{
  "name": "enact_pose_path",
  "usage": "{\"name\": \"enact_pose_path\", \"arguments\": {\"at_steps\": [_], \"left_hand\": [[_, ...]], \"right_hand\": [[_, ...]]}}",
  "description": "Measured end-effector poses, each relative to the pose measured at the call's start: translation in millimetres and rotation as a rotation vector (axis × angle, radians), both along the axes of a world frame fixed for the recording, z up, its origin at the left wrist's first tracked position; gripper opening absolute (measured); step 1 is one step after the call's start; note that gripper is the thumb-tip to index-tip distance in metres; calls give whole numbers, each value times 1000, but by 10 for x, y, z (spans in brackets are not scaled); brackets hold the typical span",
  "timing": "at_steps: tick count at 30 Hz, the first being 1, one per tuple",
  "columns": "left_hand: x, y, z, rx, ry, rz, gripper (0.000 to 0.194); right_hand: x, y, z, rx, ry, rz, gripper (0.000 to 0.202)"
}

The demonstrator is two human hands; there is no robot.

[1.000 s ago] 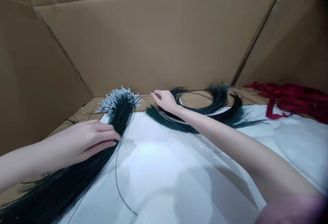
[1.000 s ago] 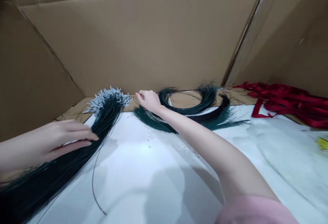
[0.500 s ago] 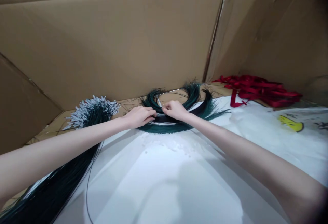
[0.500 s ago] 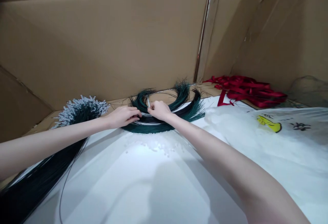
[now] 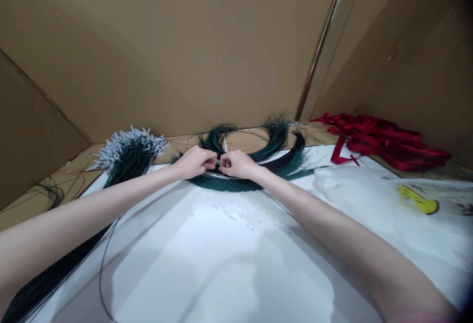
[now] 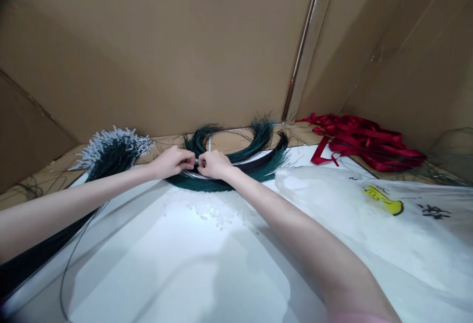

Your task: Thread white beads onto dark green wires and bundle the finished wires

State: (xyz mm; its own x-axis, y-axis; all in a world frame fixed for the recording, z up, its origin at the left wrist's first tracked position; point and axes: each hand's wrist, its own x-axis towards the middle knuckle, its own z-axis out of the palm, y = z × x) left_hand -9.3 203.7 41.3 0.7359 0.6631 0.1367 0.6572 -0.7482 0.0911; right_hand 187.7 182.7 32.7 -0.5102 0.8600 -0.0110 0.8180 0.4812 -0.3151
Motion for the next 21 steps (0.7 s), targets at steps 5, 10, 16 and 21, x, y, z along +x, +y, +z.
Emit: {"name": "enact_pose_path", "arguments": {"at_steps": [5,10,16,21], "left_hand": [[-48,-93,15,62,-22,24,13],[-92,-104,22,28,-10,-23,15],[-95,-120,-8,-52,18,-121,13],[-101,-181,-19,-80,50,-151,10]], "right_hand": [[-51,-100,37,66,75,2,21],[-12,-130,57,108,138,-48,7],[42,-223,38,96,121,-57,6],[40,-277,47,63,72,0,12]]}}
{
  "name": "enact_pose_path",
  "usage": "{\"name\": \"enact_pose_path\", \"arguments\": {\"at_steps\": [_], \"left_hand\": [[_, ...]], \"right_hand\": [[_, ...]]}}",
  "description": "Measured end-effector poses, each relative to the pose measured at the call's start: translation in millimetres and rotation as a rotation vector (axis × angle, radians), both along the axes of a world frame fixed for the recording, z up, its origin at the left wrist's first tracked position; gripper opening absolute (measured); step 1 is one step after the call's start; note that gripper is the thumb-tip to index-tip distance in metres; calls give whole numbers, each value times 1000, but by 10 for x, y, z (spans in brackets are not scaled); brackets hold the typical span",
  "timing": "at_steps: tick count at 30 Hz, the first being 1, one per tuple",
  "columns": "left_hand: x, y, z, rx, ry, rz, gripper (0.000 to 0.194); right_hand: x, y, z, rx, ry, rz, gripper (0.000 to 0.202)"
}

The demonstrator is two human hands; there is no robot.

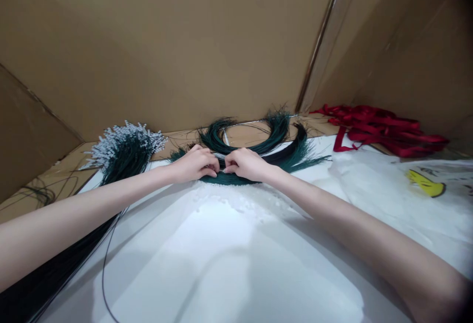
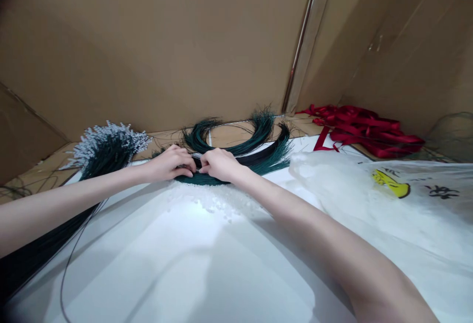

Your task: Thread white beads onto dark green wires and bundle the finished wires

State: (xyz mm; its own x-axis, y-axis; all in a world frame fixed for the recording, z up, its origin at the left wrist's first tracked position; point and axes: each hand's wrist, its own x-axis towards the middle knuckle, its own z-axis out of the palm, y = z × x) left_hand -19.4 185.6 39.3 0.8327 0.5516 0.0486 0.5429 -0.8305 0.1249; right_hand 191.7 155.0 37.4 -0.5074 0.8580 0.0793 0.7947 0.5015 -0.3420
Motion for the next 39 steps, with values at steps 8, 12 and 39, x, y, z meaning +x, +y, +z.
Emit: {"name": "enact_pose_path", "arguments": {"at_steps": [8,12,39], "left_hand": [[-19,-46,-28,20,-3,48,15],[-14,-69,-13,21,1,51,14],[-27,-52,139,-59,-146,149,12]], "right_hand": [[29,3,12,-41,-41,59,5],[30,-1,-12,-45,-33,50,6],[34,-12,39,-21,133,85,9]]}}
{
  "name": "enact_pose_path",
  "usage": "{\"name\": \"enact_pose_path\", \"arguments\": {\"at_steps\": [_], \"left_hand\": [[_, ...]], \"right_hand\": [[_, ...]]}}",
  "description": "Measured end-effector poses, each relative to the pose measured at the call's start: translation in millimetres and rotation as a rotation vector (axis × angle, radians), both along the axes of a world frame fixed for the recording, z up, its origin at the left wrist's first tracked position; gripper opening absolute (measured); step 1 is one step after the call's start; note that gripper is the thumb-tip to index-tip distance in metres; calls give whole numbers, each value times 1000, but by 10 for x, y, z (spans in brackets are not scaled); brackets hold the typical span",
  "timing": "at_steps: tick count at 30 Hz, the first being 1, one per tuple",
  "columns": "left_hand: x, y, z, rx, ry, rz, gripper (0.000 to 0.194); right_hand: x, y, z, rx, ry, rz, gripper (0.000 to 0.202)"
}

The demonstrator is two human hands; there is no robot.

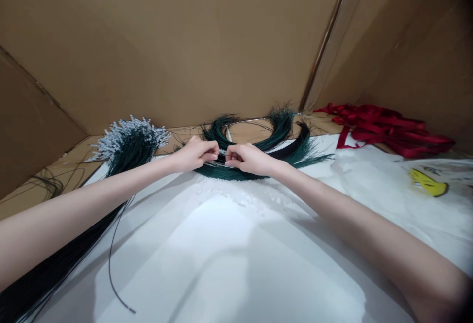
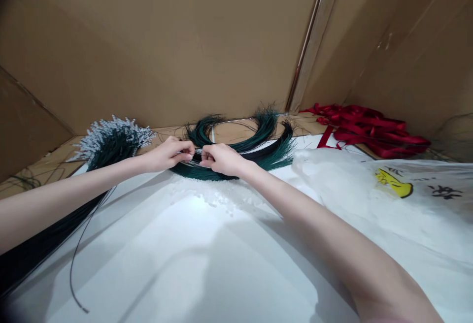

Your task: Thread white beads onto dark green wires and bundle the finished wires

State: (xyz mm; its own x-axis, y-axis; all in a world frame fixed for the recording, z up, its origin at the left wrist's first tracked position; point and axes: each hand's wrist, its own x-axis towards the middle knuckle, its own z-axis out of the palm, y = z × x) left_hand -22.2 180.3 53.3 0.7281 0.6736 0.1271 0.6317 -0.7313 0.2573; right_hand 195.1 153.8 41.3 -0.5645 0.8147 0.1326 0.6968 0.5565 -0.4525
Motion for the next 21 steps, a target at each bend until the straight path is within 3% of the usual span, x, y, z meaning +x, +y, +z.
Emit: {"name": "enact_pose_path", "arguments": {"at_steps": [6,13,17,21], "left_hand": [[-10,-40,49,-32,-5,-21,23],[77,-143,-49,139,143,-111,27],[60,-247,-72,309,235,-83,19],[92,-439,-103,628,420,-127,17]], "right_hand": [[-21,-12,37,-13,18,32,27],[-6,-30,24,2,0,53,24],[55,-15,62,-6,-44,69,23],[104,28,77,-61,-85,143,25]]}}
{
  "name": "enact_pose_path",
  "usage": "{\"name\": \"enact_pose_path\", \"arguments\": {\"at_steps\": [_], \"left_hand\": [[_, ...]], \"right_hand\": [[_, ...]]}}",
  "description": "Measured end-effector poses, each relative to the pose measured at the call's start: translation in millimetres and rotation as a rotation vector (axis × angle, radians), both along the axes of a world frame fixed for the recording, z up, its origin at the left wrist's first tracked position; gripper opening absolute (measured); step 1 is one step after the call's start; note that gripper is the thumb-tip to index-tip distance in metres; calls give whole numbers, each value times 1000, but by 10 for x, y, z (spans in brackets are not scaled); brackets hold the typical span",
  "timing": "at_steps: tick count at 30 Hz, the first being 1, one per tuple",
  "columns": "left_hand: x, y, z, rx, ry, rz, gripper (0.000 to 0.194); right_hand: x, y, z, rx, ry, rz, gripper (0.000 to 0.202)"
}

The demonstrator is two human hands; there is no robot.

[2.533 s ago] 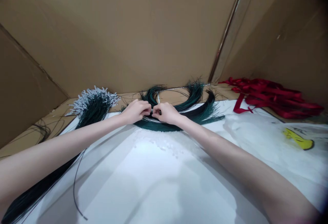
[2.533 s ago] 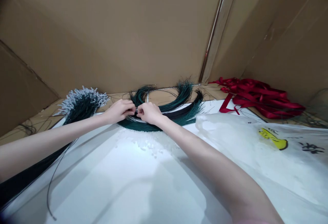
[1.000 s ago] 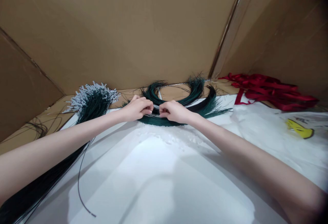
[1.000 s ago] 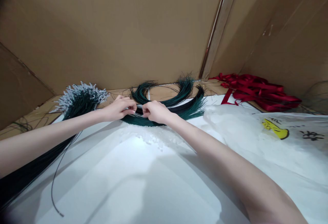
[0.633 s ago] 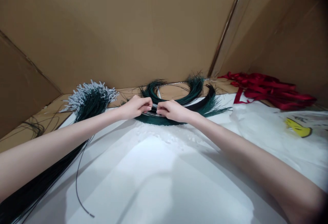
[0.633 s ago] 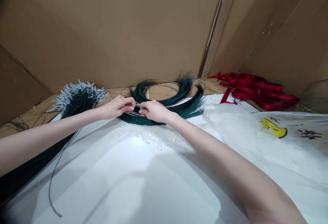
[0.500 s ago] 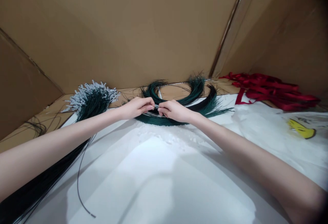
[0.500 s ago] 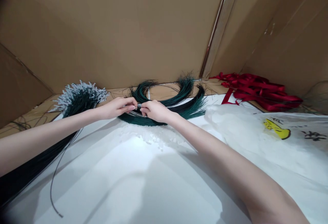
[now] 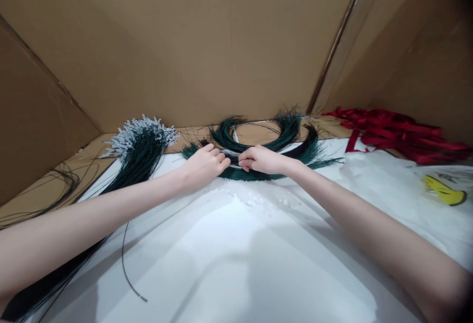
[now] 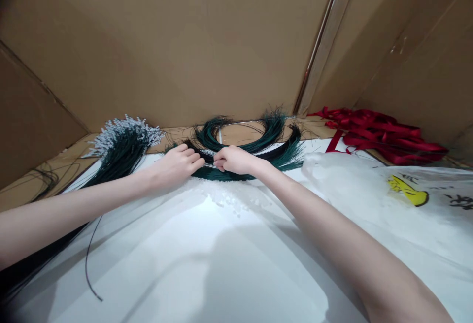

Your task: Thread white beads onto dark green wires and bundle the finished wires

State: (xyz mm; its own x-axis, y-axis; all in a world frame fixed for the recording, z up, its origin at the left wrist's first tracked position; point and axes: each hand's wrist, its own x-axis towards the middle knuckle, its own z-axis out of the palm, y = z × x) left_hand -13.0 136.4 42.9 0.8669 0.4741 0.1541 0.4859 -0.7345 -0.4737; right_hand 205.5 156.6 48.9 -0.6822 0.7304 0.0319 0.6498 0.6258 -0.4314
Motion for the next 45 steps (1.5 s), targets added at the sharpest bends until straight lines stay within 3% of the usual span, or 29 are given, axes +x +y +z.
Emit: {"name": "enact_pose_path", "arguments": {"at_steps": [7,15,20,27,36,40,43,45], "left_hand": [[209,-295,-117,157,0,-100,20],[155,-240,-106,181,-17,-71,17],[159,-280,-114,199,-15,-87,15],[343,-473,-137,227,3,-209,14],[408,-530,-149,226,-19,-243,11],[384,-495,-76,208,-28,-233,14],[308,-390,71,131,-64,-152,16],[235,-300,214,43,-133,-26,16]], "right_hand": [[21,-37,59,-101,-30,91,24],[122,-16,110,-221,38,101,24],[57,-36,82,-284,249,73,26],[-238,-138,71,-287,633,9,32],[-340,-310,119,-365,802,109,24],[-348,-298,121,-300,864,71,23],[-321,-335,197,-42,1072,-103,21],[-295,-423,292,72,1175,-126,32]]}}
